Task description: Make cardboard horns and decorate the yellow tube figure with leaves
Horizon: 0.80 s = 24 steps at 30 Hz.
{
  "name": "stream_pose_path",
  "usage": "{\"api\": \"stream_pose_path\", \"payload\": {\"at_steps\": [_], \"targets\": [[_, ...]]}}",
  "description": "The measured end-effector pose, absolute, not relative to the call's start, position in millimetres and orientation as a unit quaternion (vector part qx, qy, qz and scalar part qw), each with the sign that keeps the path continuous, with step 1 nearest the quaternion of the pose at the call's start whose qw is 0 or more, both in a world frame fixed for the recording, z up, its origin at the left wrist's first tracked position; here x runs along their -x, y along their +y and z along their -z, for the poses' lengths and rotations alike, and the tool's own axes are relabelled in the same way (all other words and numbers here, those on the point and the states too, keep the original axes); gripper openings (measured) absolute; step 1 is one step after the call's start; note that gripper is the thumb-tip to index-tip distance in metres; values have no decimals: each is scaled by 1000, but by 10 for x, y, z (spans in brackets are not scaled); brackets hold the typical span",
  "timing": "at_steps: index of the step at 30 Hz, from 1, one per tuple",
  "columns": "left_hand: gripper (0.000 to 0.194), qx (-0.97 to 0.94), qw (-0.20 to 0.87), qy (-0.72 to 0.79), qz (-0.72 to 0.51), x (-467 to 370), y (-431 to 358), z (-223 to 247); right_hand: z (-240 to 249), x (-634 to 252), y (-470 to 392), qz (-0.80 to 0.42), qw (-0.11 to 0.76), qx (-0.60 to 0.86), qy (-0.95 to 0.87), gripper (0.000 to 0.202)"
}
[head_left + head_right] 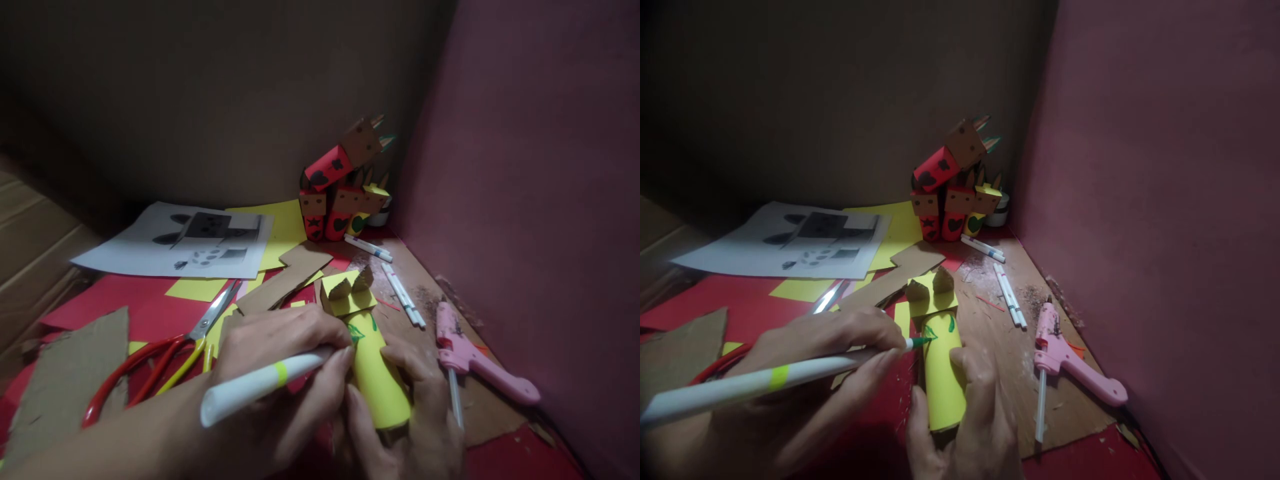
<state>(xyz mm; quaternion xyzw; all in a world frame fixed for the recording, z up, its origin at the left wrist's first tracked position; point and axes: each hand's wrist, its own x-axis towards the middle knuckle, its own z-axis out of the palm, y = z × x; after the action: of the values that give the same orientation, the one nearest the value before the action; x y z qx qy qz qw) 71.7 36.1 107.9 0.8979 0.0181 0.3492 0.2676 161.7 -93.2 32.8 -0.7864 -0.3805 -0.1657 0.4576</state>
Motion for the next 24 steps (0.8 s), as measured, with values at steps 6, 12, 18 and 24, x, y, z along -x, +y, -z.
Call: {"api": "stream_pose_path", "payload": {"at_steps": [6, 12, 18, 24], "targets": [[11, -893, 267, 32, -360, -707, 361, -1077, -319, -1612, -931, 162, 454, 792, -376, 30], [11, -893, 270, 35, -357, -707, 346, -1076, -323, -1608, -927, 172, 451, 792, -374, 27], [11, -896, 270, 25, -353, -708, 357, -1066, -310, -1602, -928, 176, 451, 794, -367, 29], [11, -895, 272, 40, -350, -718, 364, -1071, -312, -1606, -932, 170, 448, 795, -372, 29]]}}
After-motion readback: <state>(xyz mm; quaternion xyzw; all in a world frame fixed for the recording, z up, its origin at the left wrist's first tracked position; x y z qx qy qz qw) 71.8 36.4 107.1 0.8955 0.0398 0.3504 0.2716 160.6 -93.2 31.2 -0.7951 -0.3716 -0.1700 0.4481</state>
